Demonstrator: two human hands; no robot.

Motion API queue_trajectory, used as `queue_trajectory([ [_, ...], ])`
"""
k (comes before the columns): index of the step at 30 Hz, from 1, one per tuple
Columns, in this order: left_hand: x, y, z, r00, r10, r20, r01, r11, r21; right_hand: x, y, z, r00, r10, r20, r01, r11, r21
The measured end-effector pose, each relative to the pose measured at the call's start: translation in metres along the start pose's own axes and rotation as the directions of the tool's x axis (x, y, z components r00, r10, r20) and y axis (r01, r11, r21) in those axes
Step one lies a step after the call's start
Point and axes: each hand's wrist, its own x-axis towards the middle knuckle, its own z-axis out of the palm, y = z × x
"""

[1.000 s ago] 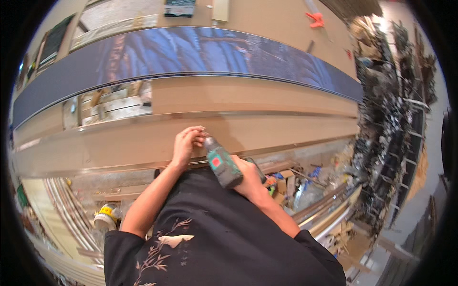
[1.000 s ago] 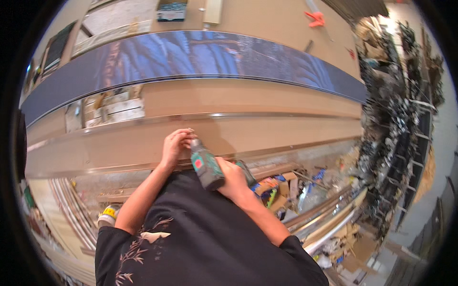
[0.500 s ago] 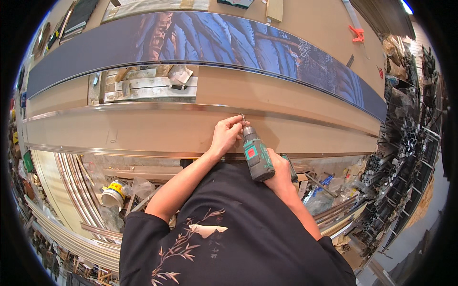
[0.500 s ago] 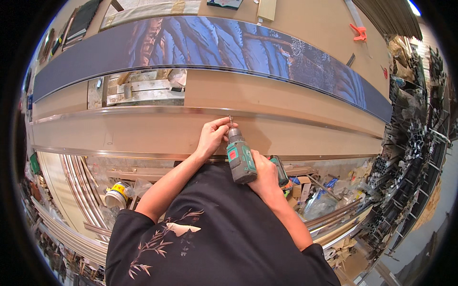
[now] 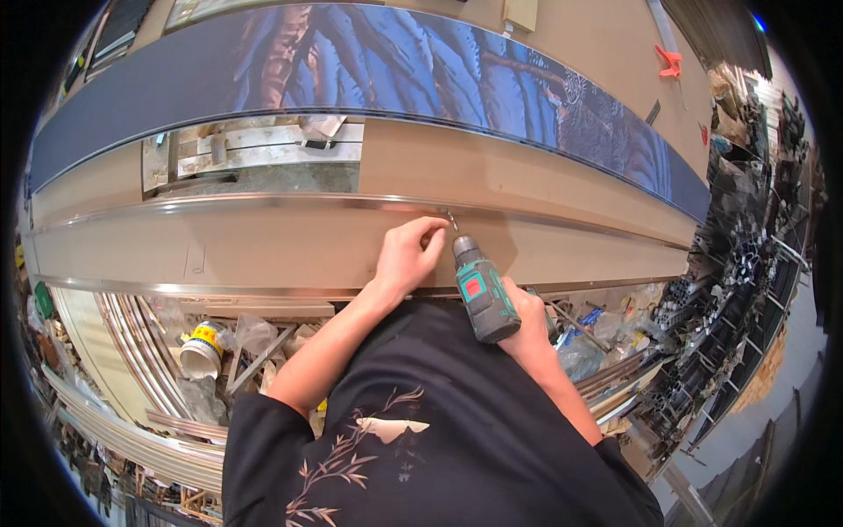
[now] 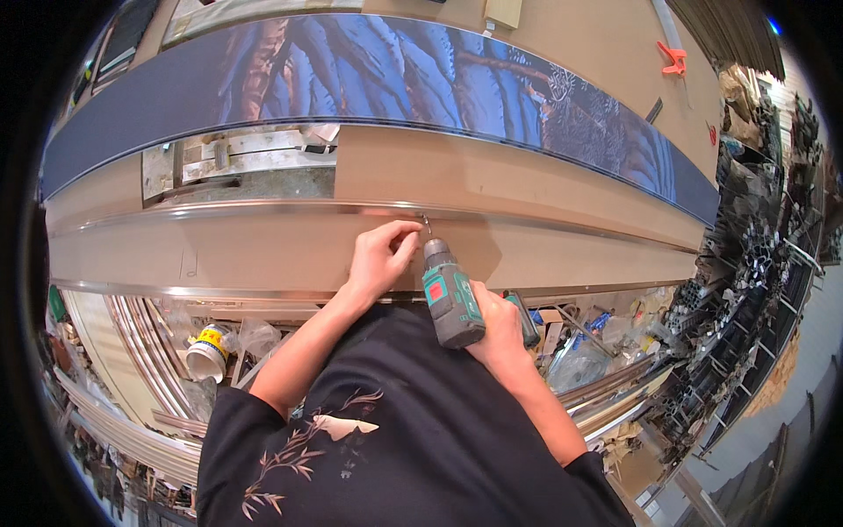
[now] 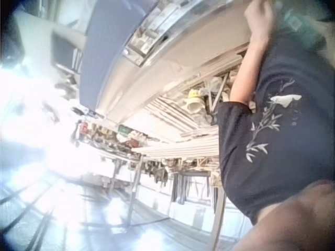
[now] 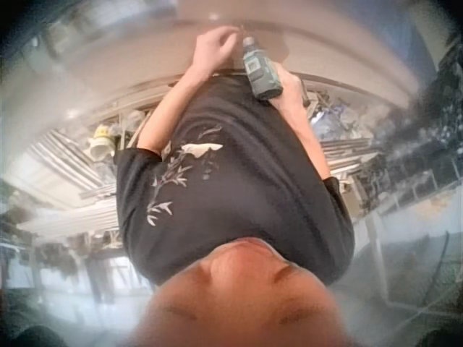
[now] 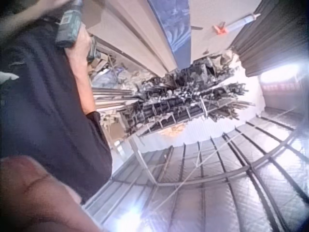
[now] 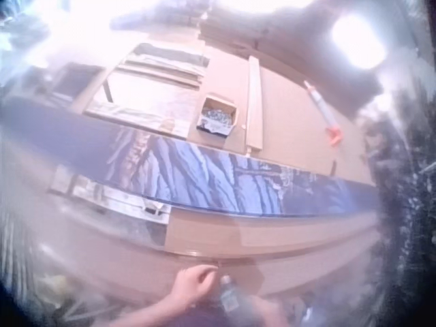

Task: The person uses a cordless drill to fasten screws into a large wooden panel, securing a trim piece along its edge. They briefly interact with another person to handle a small black device before resuming drilling.

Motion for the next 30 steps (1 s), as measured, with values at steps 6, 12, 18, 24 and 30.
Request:
queue_trajectory([
  [6, 0.030, 0.017, -0.035, 0.824, 0.564, 0.051, -0.453, 0.601, 0.659, 0.014, -0.009, -0.023, 0.995, 0.026, 0.094, -0.023, 0.999, -0.033],
  [12, 0.047, 0.007, -0.035, 0.906, 0.379, 0.190, -0.392, 0.577, 0.716, 0.029, -0.019, -0.040, 0.969, 0.122, 0.214, -0.100, 0.989, -0.112],
  [18, 0.055, 0.009, -0.042, 0.906, 0.371, 0.205, -0.412, 0.655, 0.633, 0.046, -0.023, -0.053, 0.928, 0.180, 0.326, -0.102, 0.964, -0.245],
  [24, 0.061, 0.007, -0.042, 0.903, 0.360, 0.236, -0.427, 0.688, 0.587, 0.059, -0.025, -0.064, 0.903, 0.179, 0.391, -0.044, 0.943, -0.330],
  [30, 0.062, 0.008, -0.046, 0.900, 0.360, 0.244, -0.433, 0.691, 0.579, 0.075, -0.033, -0.069, 0.890, 0.138, 0.434, 0.049, 0.918, -0.393],
])
